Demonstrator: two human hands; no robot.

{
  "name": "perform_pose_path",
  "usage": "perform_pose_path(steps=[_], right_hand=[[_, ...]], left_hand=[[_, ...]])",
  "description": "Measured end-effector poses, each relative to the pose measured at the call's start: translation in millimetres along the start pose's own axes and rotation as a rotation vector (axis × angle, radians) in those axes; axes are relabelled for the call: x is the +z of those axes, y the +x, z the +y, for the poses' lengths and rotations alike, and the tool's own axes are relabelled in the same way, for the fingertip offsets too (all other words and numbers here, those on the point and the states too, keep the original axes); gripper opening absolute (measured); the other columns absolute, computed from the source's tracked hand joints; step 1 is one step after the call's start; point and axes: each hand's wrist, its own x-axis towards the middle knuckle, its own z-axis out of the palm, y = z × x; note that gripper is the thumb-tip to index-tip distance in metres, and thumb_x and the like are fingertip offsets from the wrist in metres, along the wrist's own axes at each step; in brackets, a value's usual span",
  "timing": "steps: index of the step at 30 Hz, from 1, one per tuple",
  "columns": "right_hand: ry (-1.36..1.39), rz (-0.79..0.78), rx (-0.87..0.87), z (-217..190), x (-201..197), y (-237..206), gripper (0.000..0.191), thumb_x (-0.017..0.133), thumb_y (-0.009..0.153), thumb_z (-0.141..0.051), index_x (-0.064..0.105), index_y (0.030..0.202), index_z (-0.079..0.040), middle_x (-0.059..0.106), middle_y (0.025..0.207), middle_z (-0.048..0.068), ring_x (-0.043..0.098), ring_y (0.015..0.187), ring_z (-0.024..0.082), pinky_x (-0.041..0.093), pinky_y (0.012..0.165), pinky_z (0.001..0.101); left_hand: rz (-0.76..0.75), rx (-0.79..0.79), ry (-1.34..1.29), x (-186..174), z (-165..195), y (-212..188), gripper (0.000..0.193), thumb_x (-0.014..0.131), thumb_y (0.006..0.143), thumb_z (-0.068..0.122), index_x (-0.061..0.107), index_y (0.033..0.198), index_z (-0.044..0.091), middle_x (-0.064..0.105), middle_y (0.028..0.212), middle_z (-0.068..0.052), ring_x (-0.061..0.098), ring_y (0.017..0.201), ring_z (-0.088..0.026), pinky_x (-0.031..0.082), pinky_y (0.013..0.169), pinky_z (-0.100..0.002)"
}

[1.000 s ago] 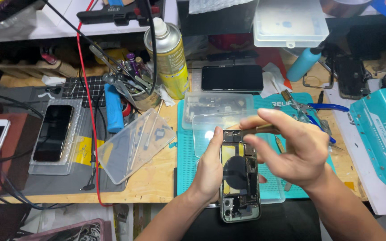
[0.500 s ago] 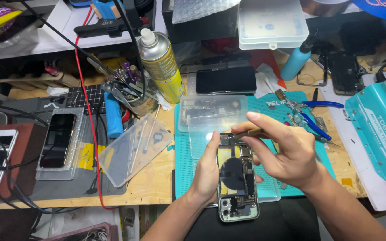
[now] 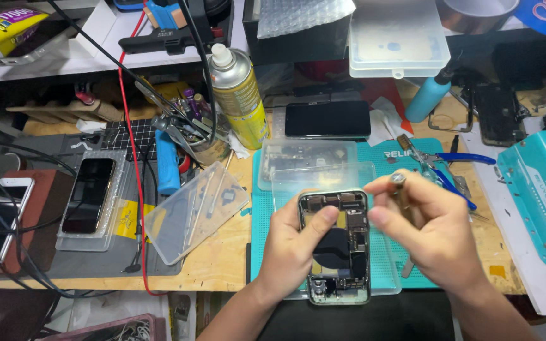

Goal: The person works on a disassembled smartphone at a repair bench, using a precision screwdriver to remove and reinstall small screws from the phone's frame and internal components. They lift and reposition the phone chassis repeatedly, pick up tiny screws and parts from the mat, and continue driving screws with the screwdriver throughout the clip.

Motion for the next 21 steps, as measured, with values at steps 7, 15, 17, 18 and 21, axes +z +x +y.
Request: perform_pose_path(steps=[7, 15, 17, 18, 21], right_hand=[[0.129, 0.014, -0.022, 1, 6, -4, 0.011, 0.072, 0.091, 0.007, 0.070, 0.102, 0.007, 0.067, 0.094, 0.005, 0.057, 0.080, 0.005, 0.044, 0.065, 0.0179], [0.049, 0.017, -0.121, -12, 11, -11, 0.008, 0.070, 0.090, 0.007, 0.070, 0.099, 0.006, 0.069, 0.094, 0.005, 0.059, 0.081, 0.004, 0.046, 0.069, 0.0170], [0.038, 0.033, -0.094, -10, 11, -11, 0.007, 0.072, 0.090, 0.007, 0.070, 0.097, 0.006, 0.067, 0.090, 0.003, 0.057, 0.078, 0.003, 0.043, 0.066, 0.0168], [0.039, 0.048, -0.057, -7, 13, -10, 0.007, 0.073, 0.090, 0.006, 0.070, 0.097, 0.005, 0.065, 0.088, 0.002, 0.054, 0.076, 0.003, 0.041, 0.063, 0.0170], [0.066, 0.063, 0.023, 2, 16, -7, 0.008, 0.074, 0.090, 0.004, 0.070, 0.096, 0.004, 0.062, 0.084, -0.001, 0.051, 0.072, 0.002, 0.039, 0.060, 0.0172]], left_hand=[[0.022, 0.116, -0.072, 2, 2, -7, 0.011, 0.069, 0.099, -0.005, 0.064, 0.110, -0.005, 0.074, 0.101, -0.008, 0.069, 0.091, -0.007, 0.058, 0.081, -0.022], [0.031, 0.179, 0.133, -2, 14, -13, 0.011, 0.074, 0.099, -0.004, 0.068, 0.108, -0.008, 0.075, 0.098, -0.008, 0.067, 0.088, -0.006, 0.055, 0.077, -0.019], [0.036, 0.112, 0.120, -2, 15, -12, 0.013, 0.074, 0.099, 0.000, 0.067, 0.108, -0.006, 0.075, 0.096, -0.006, 0.067, 0.086, -0.005, 0.054, 0.073, -0.019], [0.038, 0.079, 0.113, -2, 15, -10, 0.014, 0.073, 0.099, 0.001, 0.066, 0.108, -0.005, 0.075, 0.095, -0.006, 0.067, 0.084, -0.005, 0.054, 0.072, -0.019], [0.033, 0.076, 0.142, 1, 13, -8, 0.021, 0.074, 0.095, 0.004, 0.066, 0.113, -0.002, 0.075, 0.097, -0.002, 0.066, 0.087, -0.003, 0.056, 0.075, -0.020]])
